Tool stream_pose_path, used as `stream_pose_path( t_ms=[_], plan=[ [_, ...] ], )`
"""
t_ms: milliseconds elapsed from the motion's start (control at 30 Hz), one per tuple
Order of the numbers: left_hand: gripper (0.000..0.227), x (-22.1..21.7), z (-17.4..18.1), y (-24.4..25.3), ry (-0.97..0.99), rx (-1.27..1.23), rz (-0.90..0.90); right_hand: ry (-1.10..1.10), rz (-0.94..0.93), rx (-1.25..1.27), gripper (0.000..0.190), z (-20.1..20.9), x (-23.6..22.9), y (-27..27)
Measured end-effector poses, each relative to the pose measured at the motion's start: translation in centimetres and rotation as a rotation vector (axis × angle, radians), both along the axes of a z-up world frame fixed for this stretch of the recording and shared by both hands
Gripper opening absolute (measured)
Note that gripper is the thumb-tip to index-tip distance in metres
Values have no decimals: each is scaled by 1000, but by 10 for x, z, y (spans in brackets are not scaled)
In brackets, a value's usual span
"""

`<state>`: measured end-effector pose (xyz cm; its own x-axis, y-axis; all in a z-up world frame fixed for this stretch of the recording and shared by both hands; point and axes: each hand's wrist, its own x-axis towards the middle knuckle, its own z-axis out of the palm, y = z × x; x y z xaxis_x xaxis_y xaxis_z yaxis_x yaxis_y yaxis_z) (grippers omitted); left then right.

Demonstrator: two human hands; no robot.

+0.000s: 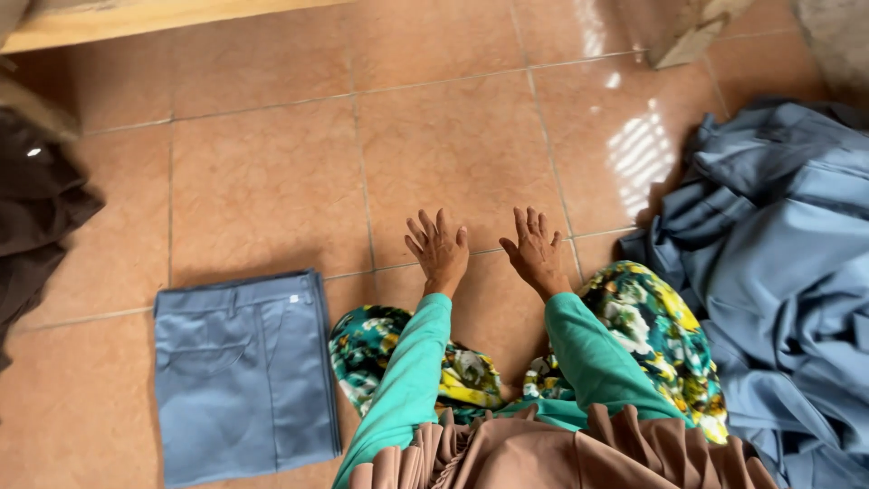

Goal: Folding multiple pairs of grey trousers into neat rectangles on the floor.

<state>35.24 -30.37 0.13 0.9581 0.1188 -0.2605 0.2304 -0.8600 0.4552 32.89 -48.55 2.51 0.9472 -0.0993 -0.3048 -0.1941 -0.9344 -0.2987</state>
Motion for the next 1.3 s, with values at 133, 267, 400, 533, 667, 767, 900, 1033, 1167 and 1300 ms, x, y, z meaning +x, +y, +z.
stream_pose_path(
  t_ms=[133, 267, 400, 533, 667, 767, 900, 1033, 1167, 1300],
  plan=[
    [67, 8, -7, -58, 3, -26, -99, -32, -117, -11, 76, -1, -17, -53],
    [66, 2, -9, -139, -25, -79, -247, -70, -300, -90, 76, -9, -52, -127],
    [65, -18, 3, -212, -57, -123, -377, -64, -410, -121, 76, 6, -94, -183],
    [65, -43, 19, -271, -107, -121, -499, -148, -525, -92, 73, 23, -129, -223],
    [63, -75, 39, -320, -171, -168, -639, -582, -565, -320, 58, 8, -166, -263],
    [62, -100, 35, -359, -185, -216, -758, -709, -614, -537, 43, -2, -196, -301],
    [66, -123, 55, -396, -144, -273, -837, -739, -745, -516, 38, -17, -233, -353],
    [90, -121, 75, -427, -97, -463, -730, -800, -808, -473, 38, -8, -235, -405],
    [111, -109, 67, -447, 57, -590, -534, -875, -775, -448, 40, 3, -208, -449],
    [86, -111, 10, -460, -67, -559, -610, -880, -703, -343, 52, 32, -167, -467]
  ],
)
